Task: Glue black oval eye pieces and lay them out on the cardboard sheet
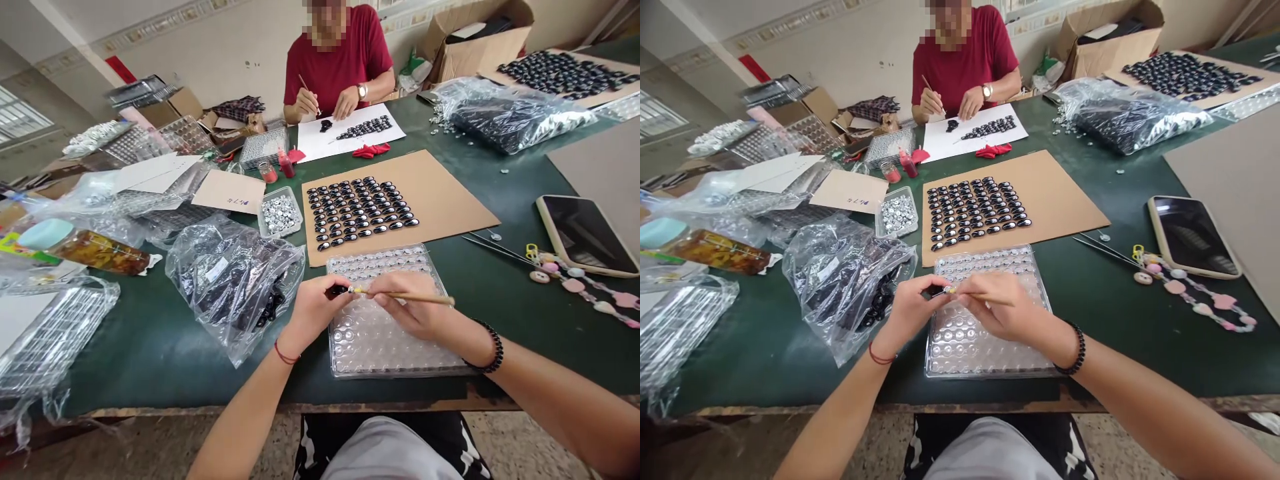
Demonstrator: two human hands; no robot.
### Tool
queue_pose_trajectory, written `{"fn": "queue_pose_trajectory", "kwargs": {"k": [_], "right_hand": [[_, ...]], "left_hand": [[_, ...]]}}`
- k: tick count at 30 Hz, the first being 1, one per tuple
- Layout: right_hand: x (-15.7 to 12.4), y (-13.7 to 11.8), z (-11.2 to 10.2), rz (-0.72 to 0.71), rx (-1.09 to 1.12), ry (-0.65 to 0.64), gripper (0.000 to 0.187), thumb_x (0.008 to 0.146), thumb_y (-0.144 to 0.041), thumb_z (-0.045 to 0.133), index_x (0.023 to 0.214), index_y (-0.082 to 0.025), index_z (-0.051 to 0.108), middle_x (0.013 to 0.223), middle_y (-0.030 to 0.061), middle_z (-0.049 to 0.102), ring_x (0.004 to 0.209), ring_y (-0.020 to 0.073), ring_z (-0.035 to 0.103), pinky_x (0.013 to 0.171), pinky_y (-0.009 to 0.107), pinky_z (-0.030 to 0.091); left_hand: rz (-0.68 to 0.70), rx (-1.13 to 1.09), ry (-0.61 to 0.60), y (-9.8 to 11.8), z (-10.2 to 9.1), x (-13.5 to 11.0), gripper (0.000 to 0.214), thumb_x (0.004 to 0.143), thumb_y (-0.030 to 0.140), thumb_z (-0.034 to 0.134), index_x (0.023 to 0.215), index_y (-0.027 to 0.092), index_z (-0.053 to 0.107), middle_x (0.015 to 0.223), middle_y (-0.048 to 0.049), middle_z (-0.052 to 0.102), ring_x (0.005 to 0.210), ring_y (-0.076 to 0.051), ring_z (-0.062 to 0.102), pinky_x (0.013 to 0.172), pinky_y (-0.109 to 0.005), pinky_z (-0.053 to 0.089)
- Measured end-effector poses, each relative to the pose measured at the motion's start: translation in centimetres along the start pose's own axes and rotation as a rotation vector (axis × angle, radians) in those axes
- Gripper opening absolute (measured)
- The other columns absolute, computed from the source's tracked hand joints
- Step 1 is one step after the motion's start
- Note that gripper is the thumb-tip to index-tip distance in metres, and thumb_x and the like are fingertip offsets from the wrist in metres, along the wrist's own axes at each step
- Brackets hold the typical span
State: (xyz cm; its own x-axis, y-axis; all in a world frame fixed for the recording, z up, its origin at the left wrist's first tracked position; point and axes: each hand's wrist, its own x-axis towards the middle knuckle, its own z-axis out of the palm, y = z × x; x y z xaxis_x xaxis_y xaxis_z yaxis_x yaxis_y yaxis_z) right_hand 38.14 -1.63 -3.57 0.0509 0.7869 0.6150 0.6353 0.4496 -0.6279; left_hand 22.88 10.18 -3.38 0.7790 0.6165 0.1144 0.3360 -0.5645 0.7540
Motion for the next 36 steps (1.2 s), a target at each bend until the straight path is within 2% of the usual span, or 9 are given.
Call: {"fn": "queue_pose_trajectory", "kwargs": {"k": [5,15,19,23,26,30,32,36], "right_hand": [[-0.1,0.0,0.3,-0.086,-0.228,-0.062,0.014,0.089,-0.02,0.04,0.083,-0.018,0.052,0.07,0.0,0.063,0.06,0.0099,0.056,0.056,0.023,0.041],[-0.3,0.3,0.4,-0.092,-0.26,-0.059,0.006,0.087,-0.019,0.046,0.085,-0.019,0.052,0.071,-0.001,0.063,0.061,0.0094,0.055,0.057,0.023,0.041],[-0.5,0.4,0.3,-0.108,-0.256,-0.119,0.006,0.087,-0.019,0.047,0.086,-0.019,0.053,0.074,0.0,0.064,0.065,0.0103,0.057,0.06,0.024,0.042],[-0.5,0.4,0.3,-0.128,-0.286,-0.164,0.005,0.086,-0.019,0.048,0.084,-0.018,0.052,0.075,0.0012,0.063,0.065,0.0112,0.056,0.06,0.025,0.041],[-0.3,-0.1,0.2,-0.158,-0.309,-0.197,0.009,0.087,-0.02,0.047,0.079,-0.018,0.051,0.071,0.0013,0.061,0.062,0.0109,0.052,0.058,0.025,0.04],[0.2,-0.9,0.0,-0.18,-0.306,-0.233,0.02,0.089,-0.023,0.044,0.07,-0.018,0.049,0.062,0.0006,0.056,0.053,0.0097,0.046,0.051,0.025,0.034],[0.4,-0.8,-0.1,-0.05,-0.166,-0.195,0.023,0.09,-0.026,0.042,0.068,-0.018,0.047,0.06,0.0003,0.054,0.052,0.0093,0.046,0.049,0.024,0.034],[0.7,0.3,-0.2,0.459,0.481,-0.133,0.034,0.094,-0.035,0.025,0.068,-0.018,0.039,0.06,-0.0008,0.051,0.047,0.0078,0.049,0.046,0.022,0.039]], "left_hand": [[0.001,-0.028,-0.054,0.2,0.2,-0.2,0.02,0.073,0.024,0.064,0.093,0.022,0.067,0.091,-0.0004,0.069,0.076,-0.015,0.062,0.068,-0.025,0.049],[-0.031,-0.139,-0.062,0.6,0.5,-0.3,0.019,0.074,0.027,0.063,0.091,0.02,0.067,0.09,-0.0027,0.069,0.077,-0.016,0.063,0.067,-0.026,0.051],[-0.029,-0.134,-0.043,0.7,0.5,-0.4,0.02,0.073,0.026,0.063,0.092,0.019,0.068,0.091,-0.003,0.069,0.079,-0.017,0.064,0.069,-0.026,0.051],[-0.026,-0.177,-0.104,1.0,0.1,-0.5,0.022,0.076,0.024,0.06,0.096,0.017,0.066,0.097,-0.0039,0.068,0.085,-0.017,0.063,0.072,-0.024,0.05],[0.02,-0.191,-0.152,1.1,-0.1,-0.6,0.021,0.082,0.025,0.053,0.097,0.017,0.065,0.095,-0.004,0.068,0.082,-0.016,0.063,0.072,-0.025,0.048],[0.073,-0.204,-0.129,0.9,0.5,-0.9,0.019,0.085,0.024,0.049,0.093,0.017,0.065,0.092,-0.0044,0.068,0.084,-0.016,0.062,0.075,-0.025,0.046],[0.048,-0.245,-0.123,1.0,0.7,-1.0,0.018,0.086,0.025,0.048,0.092,0.017,0.063,0.09,-0.0049,0.067,0.08,-0.016,0.061,0.071,-0.025,0.046],[-0.036,-0.358,-0.165,1.4,0.9,-1.1,0.018,0.088,0.025,0.043,0.09,0.016,0.058,0.082,-0.0049,0.062,0.069,-0.013,0.057,0.064,-0.023,0.045]]}}
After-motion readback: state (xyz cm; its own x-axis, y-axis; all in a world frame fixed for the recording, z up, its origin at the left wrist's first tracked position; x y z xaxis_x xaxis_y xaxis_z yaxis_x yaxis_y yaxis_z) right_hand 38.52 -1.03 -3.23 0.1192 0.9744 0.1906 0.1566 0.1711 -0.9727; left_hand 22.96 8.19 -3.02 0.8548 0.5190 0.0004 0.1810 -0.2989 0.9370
